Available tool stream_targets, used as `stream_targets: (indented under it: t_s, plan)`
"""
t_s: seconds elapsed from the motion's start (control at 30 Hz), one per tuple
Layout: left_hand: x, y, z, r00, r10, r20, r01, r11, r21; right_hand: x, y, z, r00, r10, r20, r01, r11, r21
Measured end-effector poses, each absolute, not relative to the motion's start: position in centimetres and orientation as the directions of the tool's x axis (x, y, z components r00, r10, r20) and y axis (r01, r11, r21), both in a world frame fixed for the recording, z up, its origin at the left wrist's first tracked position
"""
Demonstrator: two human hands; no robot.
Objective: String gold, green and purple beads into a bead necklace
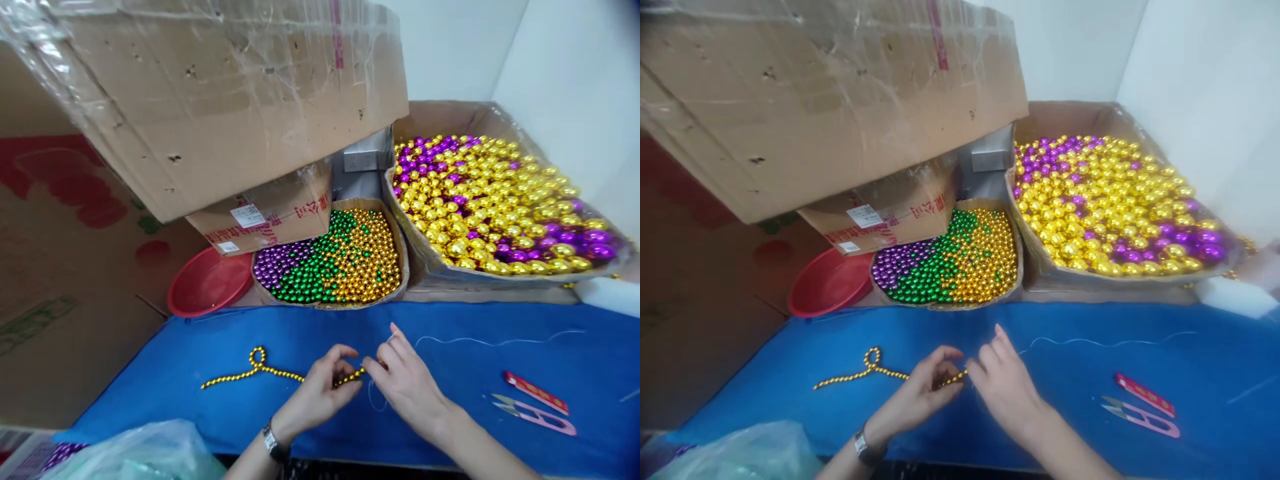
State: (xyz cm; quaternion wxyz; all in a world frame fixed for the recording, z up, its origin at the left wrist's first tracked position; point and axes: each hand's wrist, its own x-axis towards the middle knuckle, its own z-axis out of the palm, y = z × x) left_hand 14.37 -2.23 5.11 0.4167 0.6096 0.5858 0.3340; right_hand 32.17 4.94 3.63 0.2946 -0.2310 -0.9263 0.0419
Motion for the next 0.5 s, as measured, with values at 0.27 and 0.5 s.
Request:
stream_targets:
  t_s: [0.27, 0.5]
  plan:
    - [7.1, -3.4, 5.5, 0.151, 0.973, -0.174, 0.787, -0.011, 0.617, 39.7, 9.5, 5.7, -0.716, 0.464, 0.522, 0.614, 0.774, 0.154]
    - [2.5, -3.8, 7.3, 0.062, 0.989, -0.134, 0.823, 0.026, 0.567, 42.8, 8.4, 5.0, -0.633, 0.594, 0.496, 0.69, 0.724, 0.013]
